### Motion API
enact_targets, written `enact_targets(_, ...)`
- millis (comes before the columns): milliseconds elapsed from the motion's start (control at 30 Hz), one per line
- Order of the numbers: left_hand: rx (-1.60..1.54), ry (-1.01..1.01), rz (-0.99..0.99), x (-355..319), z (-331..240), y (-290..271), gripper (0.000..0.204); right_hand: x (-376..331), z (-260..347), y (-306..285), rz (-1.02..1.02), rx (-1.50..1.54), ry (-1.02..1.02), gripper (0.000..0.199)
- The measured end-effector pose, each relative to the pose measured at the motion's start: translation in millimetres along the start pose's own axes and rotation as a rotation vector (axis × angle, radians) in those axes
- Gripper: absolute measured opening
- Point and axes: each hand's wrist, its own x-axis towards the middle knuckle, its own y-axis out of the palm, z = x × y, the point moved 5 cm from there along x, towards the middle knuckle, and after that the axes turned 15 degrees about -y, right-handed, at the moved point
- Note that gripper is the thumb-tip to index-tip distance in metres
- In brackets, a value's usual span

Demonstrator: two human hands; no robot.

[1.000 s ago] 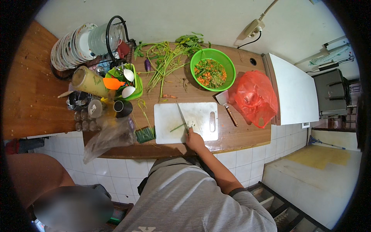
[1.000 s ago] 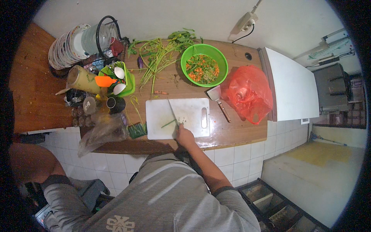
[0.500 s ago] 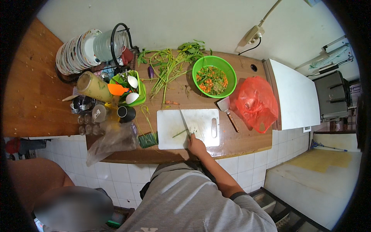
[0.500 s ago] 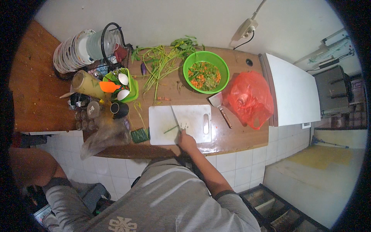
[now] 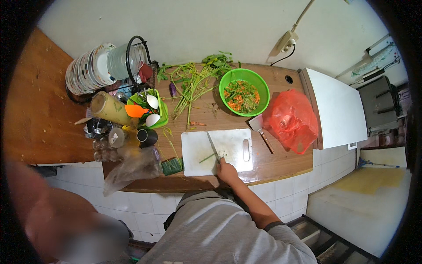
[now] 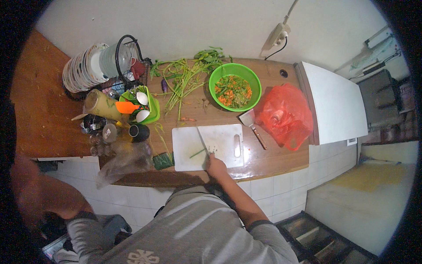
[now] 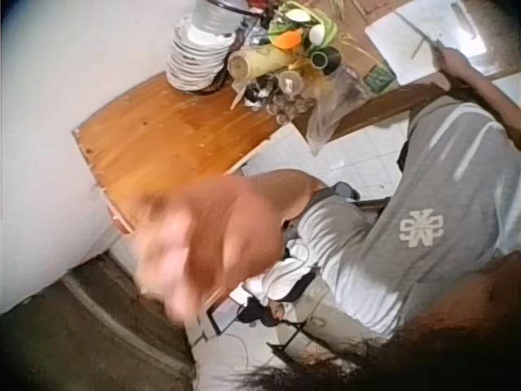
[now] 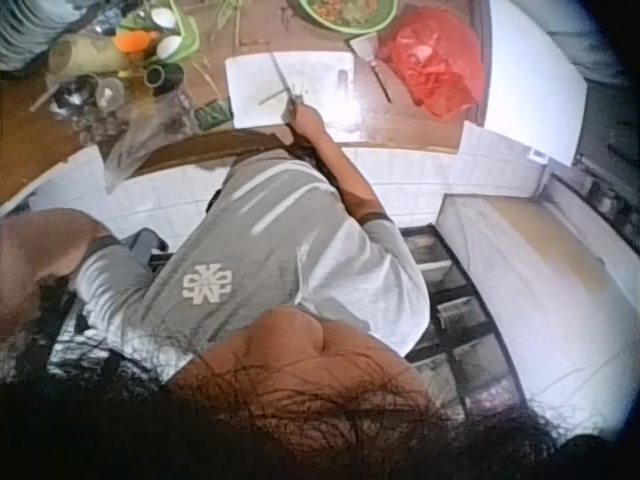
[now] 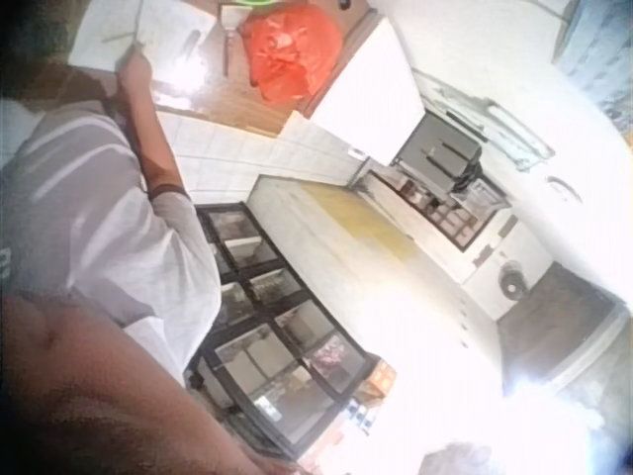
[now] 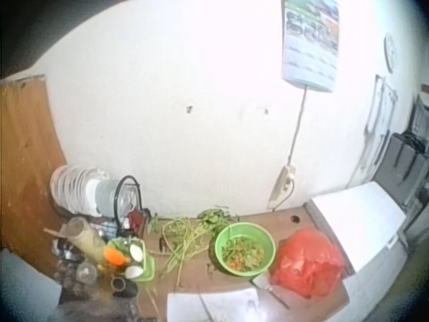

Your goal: The person chops green vegetables on a white cutting board using a knife and uses a spatula to transfer the pieces into a green bowl.

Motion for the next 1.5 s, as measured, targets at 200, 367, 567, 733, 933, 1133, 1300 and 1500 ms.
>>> enact_targets(200, 0.101, -0.907, 0.062, -207.2, 145.8, 160.9, 0.01, -2.4, -5.2, 8.1, -0.05, 0.021, -0.009, 0.03)
enact_targets(367, 0.097, -0.979, 0.407, -378.8, 195.6, 252.3, 0.014, -3.3, 2.3, -1.1, -0.001, 0.002, 0.001, 0.03)
enact_targets(567, 0.013, -1.094, 0.52, -396.3, 209.0, 265.6, 0.014, -4.9, 5.0, -10.3, 0.033, -0.002, 0.032, 0.029)
enact_targets(733, 0.204, -0.975, 0.685, -406.2, 210.7, 279.9, 0.011, -3.3, 9.0, -8.7, 0.04, 0.01, 0.027, 0.03)
enact_targets(933, 0.2, -0.964, 0.41, -320.5, 227.1, 224.9, 0.013, -3.9, 10.2, -12.6, 0.091, 0.013, 0.06, 0.032)
enact_targets(1133, 0.298, -0.976, 0.144, -237.0, 218.8, 160.3, 0.014, -5.6, 3.0, -5.1, 0.093, 0.035, 0.069, 0.032)
enact_targets(1300, 0.247, -1.01, 0.346, -354.0, 239.7, 208.2, 0.009, -3.5, 11.1, -8.3, 0.071, 0.044, 0.047, 0.031)
enact_targets(1500, 0.317, -0.957, 0.653, -439.2, 221.5, 306.3, 0.014, -5.7, 16.4, -10.6, 0.128, 0.041, 0.07, 0.034)
